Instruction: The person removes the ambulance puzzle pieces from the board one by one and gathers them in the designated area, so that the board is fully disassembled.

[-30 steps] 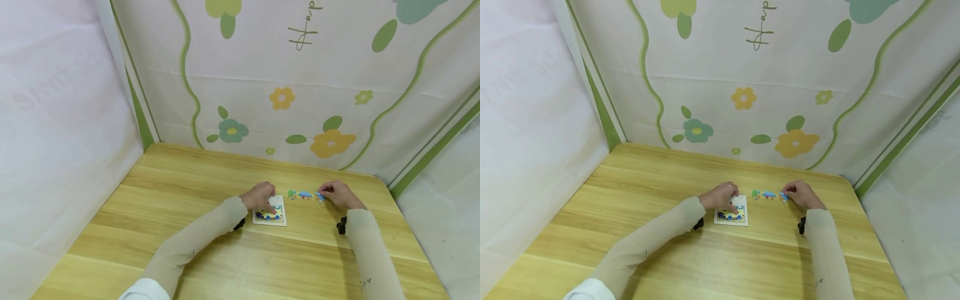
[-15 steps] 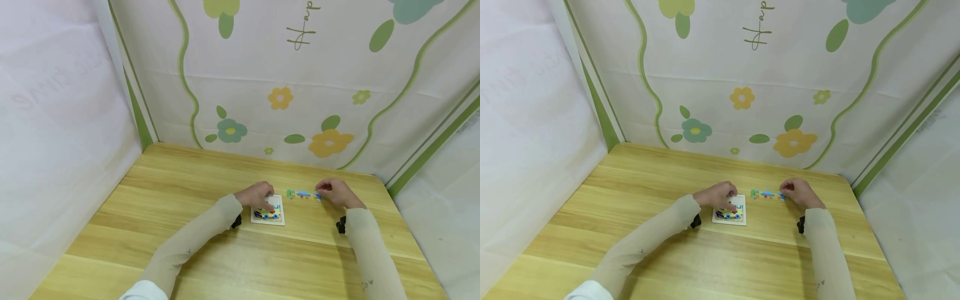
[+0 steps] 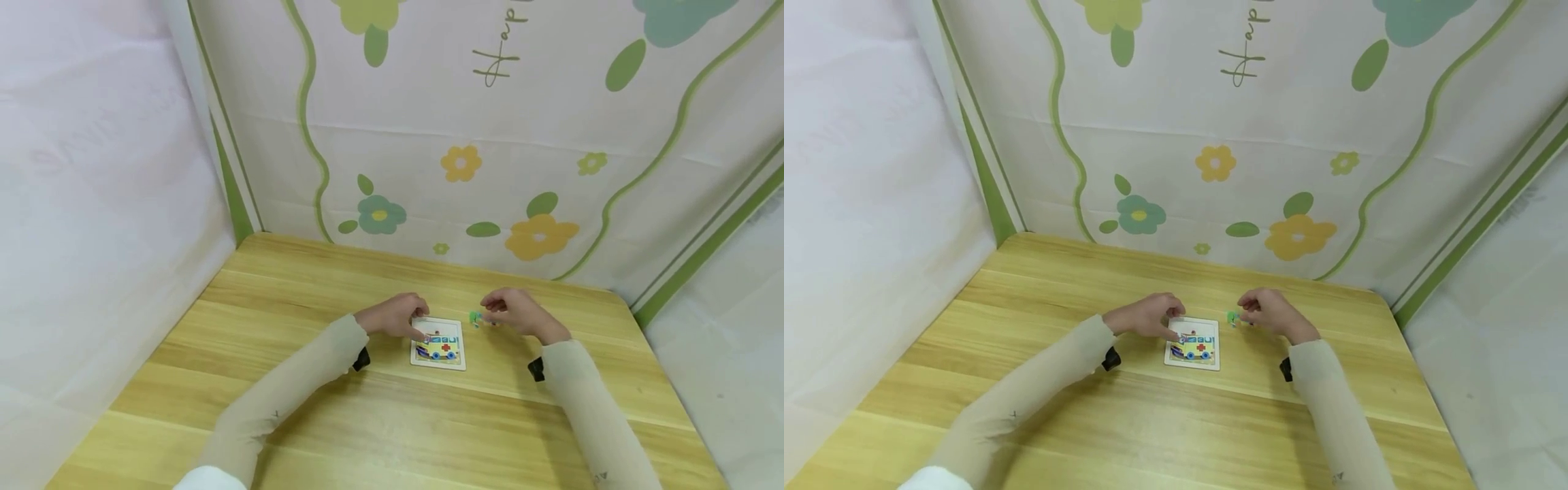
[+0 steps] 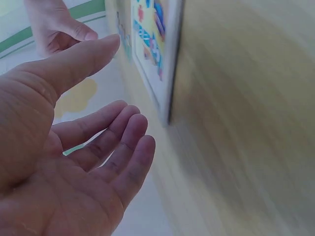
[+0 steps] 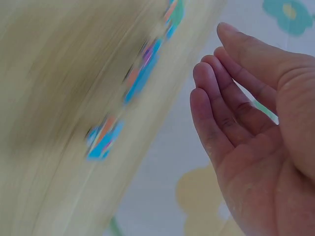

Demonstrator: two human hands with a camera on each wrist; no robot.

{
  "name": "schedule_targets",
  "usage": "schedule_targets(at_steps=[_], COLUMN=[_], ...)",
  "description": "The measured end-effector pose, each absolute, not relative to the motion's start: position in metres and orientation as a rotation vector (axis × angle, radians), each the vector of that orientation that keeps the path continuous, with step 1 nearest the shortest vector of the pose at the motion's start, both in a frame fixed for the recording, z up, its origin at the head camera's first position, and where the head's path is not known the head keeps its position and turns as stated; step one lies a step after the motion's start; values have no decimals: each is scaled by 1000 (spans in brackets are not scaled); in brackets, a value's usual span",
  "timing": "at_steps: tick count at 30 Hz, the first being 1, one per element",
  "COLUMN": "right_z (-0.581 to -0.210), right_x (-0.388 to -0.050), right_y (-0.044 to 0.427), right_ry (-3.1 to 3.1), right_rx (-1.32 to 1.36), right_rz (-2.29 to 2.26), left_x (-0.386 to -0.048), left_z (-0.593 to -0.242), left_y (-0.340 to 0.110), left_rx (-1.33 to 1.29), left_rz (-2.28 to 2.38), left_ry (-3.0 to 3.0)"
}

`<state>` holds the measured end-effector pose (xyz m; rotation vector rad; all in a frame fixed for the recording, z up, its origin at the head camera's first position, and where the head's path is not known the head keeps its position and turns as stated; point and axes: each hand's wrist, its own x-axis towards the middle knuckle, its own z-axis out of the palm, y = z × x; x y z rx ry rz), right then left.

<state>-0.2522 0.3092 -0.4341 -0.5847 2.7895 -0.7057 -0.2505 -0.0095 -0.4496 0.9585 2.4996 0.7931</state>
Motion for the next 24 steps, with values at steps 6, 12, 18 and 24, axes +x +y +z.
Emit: schedule_targets(at_steps=[6,12,18,24], right_z=[-433,-437,-443,-453], right_x=[-248,-239,-230,-223], right_y=[272,240,220,214], right_ry=[2725,2658,2617,2584], right_rx=[-697,-721,-756,-795], right_rz=[-689,-714,-763,-791], left_x=[-244,-241,-238,-233], left_z=[-455,-460,-463,-463], left_y=[-23,-25,-22,-19], left_rx=[955,976,1003,1008], left_rz=[841,860,860,874], left_ry=[2482,2476,2478,2477])
